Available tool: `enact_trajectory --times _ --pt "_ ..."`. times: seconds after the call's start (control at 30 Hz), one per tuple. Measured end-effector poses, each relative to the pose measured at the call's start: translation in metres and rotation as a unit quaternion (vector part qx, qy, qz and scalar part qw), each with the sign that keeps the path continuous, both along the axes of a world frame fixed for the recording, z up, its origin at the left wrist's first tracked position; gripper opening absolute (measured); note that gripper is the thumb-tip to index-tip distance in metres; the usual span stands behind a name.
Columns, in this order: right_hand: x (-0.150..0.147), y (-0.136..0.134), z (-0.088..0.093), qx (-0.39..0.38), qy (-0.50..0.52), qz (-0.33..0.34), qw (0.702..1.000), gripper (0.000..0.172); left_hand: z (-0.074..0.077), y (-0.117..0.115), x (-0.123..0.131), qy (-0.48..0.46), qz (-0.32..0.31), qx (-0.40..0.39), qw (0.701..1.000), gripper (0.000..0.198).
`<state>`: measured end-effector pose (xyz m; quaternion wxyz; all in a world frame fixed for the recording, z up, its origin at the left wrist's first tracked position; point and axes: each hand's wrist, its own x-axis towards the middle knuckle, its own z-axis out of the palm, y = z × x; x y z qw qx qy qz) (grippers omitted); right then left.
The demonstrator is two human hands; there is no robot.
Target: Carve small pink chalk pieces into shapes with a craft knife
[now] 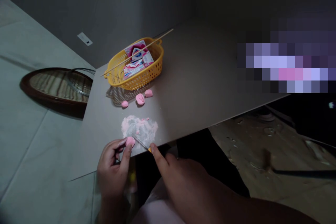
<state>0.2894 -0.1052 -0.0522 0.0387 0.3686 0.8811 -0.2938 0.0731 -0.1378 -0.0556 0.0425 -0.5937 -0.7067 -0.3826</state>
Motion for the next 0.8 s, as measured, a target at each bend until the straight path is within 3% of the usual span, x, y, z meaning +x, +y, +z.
enact_trajectory --times 0.27,0.53,0.8 --pt "0.004 -0.009 -0.017 0.043 0.050 -0.002 0.998 0.102 -0.004 0.000 0.000 0.022 -0.011 0.020 0.999 0.012" --pt "0.005 -0.013 -0.022 0.066 0.087 0.006 0.994 0.111 -0.002 0.000 -0.001 0.027 -0.020 0.014 0.999 0.009" --pt "-0.009 -0.011 -0.009 0.128 0.010 0.009 0.992 0.103 -0.002 -0.001 -0.001 0.031 -0.012 0.011 0.999 0.008"
